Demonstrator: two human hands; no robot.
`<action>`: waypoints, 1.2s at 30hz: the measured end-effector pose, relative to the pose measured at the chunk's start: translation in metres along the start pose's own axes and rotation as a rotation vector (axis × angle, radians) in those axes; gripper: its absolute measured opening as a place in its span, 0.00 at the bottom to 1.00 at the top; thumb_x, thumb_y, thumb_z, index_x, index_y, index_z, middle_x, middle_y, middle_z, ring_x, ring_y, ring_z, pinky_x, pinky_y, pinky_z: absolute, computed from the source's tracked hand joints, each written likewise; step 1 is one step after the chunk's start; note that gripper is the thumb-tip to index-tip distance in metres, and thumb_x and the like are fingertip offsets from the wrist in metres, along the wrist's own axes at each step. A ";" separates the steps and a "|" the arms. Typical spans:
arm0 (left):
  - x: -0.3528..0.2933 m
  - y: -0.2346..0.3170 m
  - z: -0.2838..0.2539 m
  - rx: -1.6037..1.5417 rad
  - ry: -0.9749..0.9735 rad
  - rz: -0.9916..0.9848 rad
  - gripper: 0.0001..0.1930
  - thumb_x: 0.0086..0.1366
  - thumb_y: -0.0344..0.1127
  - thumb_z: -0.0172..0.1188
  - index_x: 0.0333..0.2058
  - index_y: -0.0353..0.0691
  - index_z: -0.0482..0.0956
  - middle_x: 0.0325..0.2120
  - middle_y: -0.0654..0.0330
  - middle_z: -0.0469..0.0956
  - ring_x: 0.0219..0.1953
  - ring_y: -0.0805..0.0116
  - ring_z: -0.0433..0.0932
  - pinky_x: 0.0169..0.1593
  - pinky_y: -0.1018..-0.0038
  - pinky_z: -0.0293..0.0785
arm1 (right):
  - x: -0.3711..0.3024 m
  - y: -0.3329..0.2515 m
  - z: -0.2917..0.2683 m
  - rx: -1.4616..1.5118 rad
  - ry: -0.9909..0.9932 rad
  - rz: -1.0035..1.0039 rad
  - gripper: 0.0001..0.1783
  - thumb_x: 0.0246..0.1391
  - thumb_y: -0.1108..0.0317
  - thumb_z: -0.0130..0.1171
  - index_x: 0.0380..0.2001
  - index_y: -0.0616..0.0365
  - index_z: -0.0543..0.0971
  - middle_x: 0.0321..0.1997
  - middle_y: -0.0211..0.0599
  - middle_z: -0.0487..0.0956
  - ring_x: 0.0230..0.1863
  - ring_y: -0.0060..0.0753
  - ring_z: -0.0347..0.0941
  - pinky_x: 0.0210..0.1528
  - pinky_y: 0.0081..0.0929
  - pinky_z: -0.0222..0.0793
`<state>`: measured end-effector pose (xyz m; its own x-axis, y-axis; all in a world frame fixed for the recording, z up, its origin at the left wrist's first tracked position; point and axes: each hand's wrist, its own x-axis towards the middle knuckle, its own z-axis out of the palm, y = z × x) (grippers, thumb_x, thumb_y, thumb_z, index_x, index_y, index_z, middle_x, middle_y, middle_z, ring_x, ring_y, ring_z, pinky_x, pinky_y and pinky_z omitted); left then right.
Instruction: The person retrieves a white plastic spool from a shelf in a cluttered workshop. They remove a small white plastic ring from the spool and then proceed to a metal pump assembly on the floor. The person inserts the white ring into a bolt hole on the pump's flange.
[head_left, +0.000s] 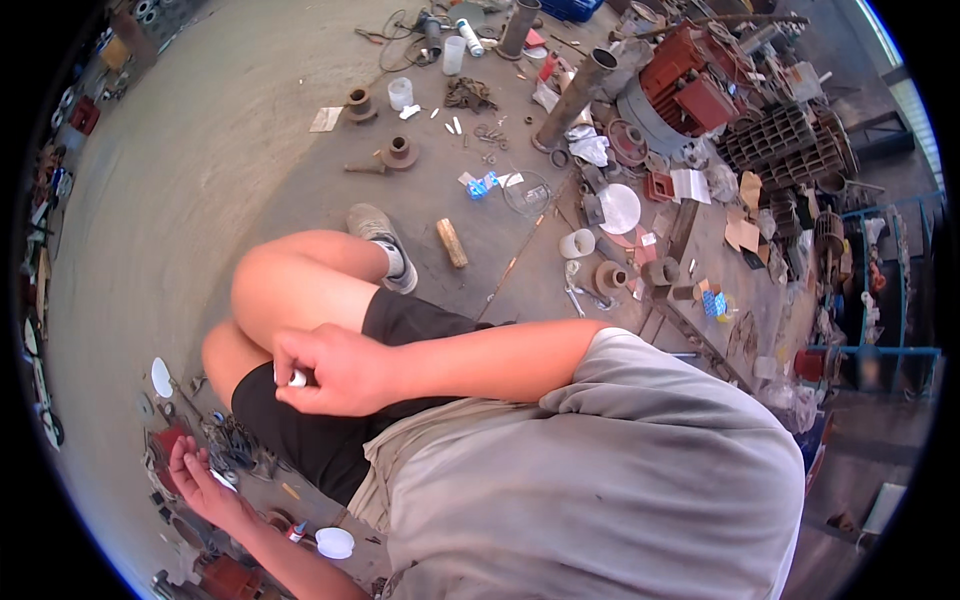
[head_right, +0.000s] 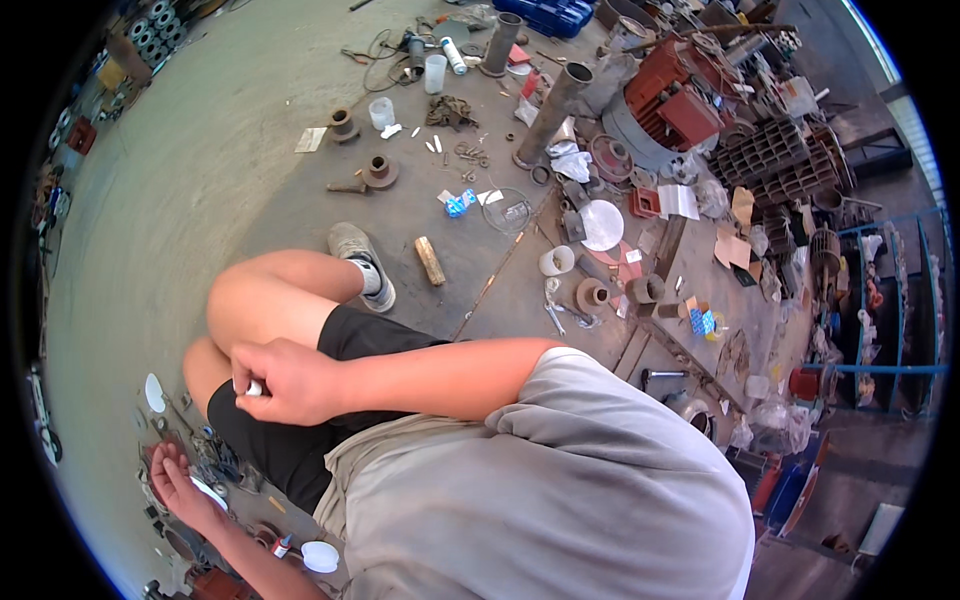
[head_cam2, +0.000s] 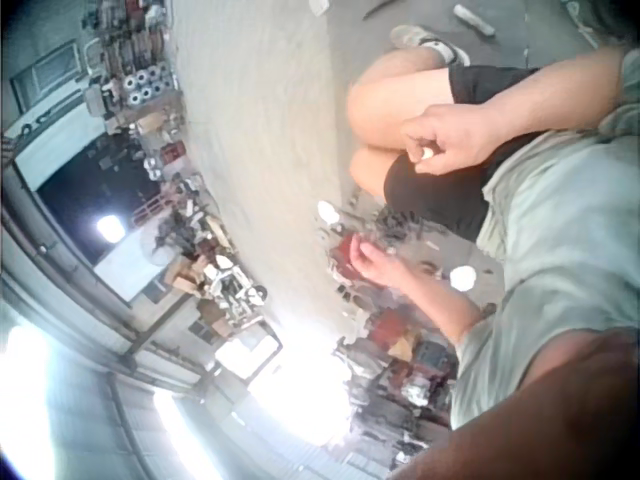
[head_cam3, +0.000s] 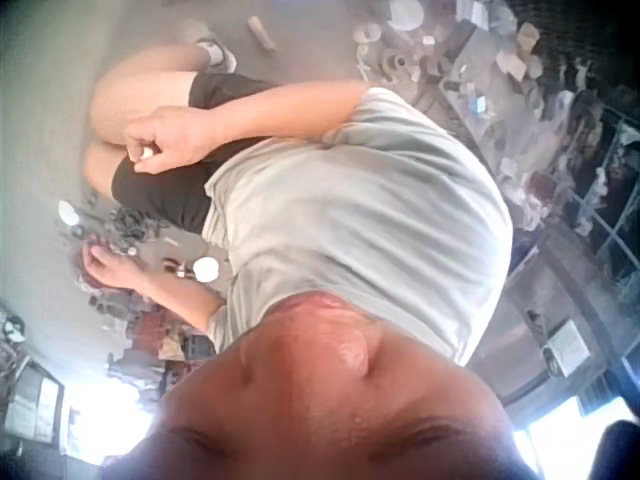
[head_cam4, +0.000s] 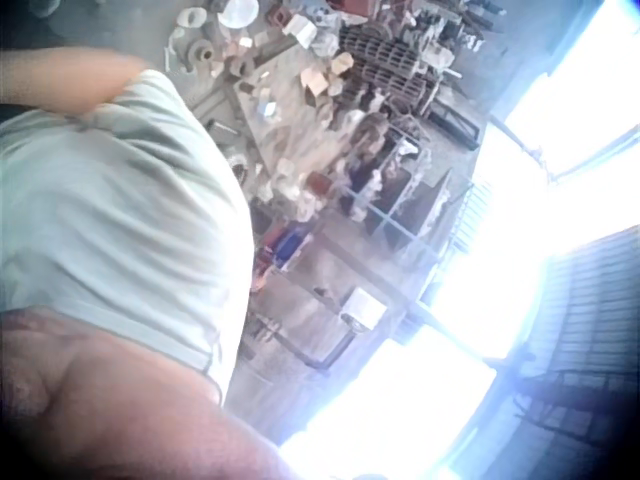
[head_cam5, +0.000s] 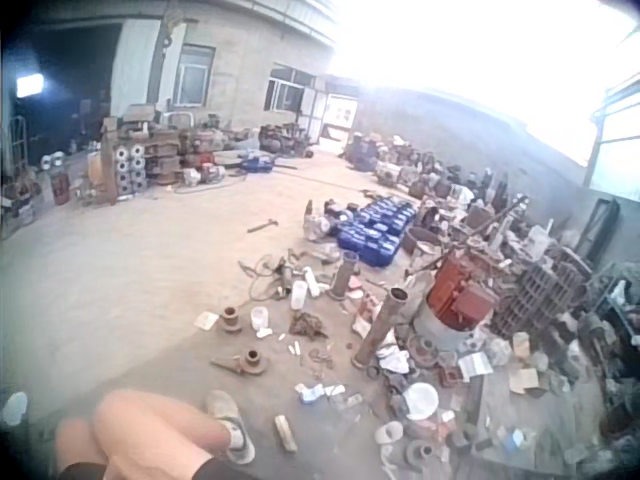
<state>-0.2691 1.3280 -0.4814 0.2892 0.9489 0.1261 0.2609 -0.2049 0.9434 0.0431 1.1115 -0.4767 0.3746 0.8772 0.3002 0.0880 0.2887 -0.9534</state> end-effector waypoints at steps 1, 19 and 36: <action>-0.008 0.038 0.019 0.031 -0.067 0.109 0.18 0.82 0.39 0.55 0.61 0.33 0.74 0.59 0.54 0.77 0.60 0.62 0.77 0.62 0.67 0.71 | -0.003 -0.002 0.004 0.034 -0.027 0.021 0.13 0.62 0.68 0.69 0.40 0.56 0.73 0.26 0.37 0.80 0.26 0.36 0.79 0.30 0.35 0.72; -0.074 0.171 0.172 0.337 -0.846 0.793 0.25 0.64 0.27 0.68 0.61 0.36 0.77 0.63 0.50 0.71 0.67 0.51 0.71 0.69 0.57 0.68 | -0.055 -0.054 -0.035 0.373 0.150 0.092 0.23 0.53 0.64 0.72 0.49 0.64 0.78 0.32 0.38 0.84 0.35 0.34 0.82 0.37 0.33 0.76; -0.059 0.133 0.140 0.384 -0.617 0.421 0.13 0.72 0.29 0.65 0.52 0.35 0.81 0.48 0.56 0.80 0.49 0.67 0.79 0.53 0.71 0.75 | -0.169 0.042 -0.221 -0.054 0.625 0.498 0.15 0.62 0.65 0.72 0.49 0.58 0.86 0.42 0.31 0.89 0.44 0.20 0.83 0.46 0.27 0.80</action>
<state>-0.1226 1.2109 -0.4059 0.8555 0.4961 0.1483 0.2813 -0.6858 0.6713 0.1876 0.8903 -0.5742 0.8282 0.5160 -0.2187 -0.1871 -0.1132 -0.9758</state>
